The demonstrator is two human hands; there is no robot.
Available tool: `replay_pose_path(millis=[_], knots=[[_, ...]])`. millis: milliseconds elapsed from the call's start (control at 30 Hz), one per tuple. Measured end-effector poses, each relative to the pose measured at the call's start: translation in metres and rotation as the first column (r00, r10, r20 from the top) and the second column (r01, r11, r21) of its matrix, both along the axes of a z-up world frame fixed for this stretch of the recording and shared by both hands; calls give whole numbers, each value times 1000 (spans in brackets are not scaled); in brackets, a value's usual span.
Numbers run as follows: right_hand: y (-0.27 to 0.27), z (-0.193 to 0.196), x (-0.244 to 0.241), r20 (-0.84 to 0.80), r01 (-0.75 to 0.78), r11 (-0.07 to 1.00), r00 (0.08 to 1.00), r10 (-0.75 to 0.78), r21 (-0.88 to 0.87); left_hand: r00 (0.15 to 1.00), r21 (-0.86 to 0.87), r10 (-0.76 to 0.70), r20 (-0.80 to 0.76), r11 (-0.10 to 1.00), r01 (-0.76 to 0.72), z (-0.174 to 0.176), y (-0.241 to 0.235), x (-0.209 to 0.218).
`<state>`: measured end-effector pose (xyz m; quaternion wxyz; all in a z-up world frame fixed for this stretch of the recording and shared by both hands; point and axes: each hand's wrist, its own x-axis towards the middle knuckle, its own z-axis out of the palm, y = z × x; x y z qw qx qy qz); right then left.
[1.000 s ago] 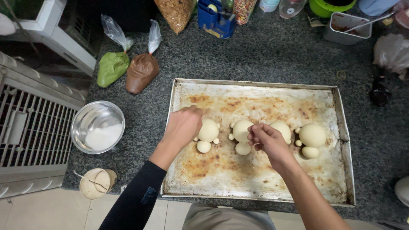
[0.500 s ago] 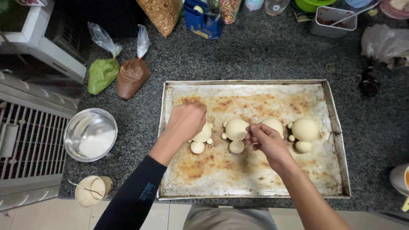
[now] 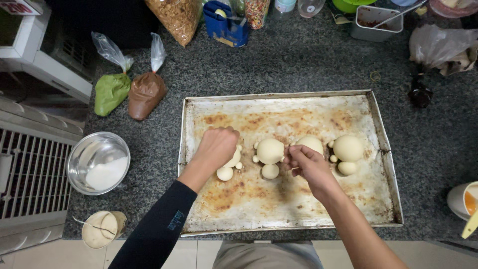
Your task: The person arranges four bear-shaped dough figures on a metal baking tray and then uses a piping bag filled with dark icing to draw facial features on each figure. The person completes the decoration of all four figures and places the piping bag back on the counter.
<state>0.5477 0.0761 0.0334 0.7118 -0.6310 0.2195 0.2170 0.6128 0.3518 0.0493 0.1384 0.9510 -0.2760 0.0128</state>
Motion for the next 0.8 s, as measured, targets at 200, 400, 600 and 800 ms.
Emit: replay_pose_path(millis=[200, 400, 600, 800], knots=[[0, 3, 0, -4, -33, 999, 999, 33, -33, 992, -197, 99, 82, 977, -82, 32, 22, -22], [15, 2, 4, 2, -67, 998, 998, 67, -13, 972, -257, 222, 76, 946, -196, 52, 45, -55], [24, 2, 5, 12, -117, 993, 993, 117, -11, 957, -264, 287, 29, 926, -270, 35, 49, -77], [25, 2, 3, 5, -129, 991, 992, 130, -20, 949, -296, 315, 7, 907, -299, 25, 50, -85]])
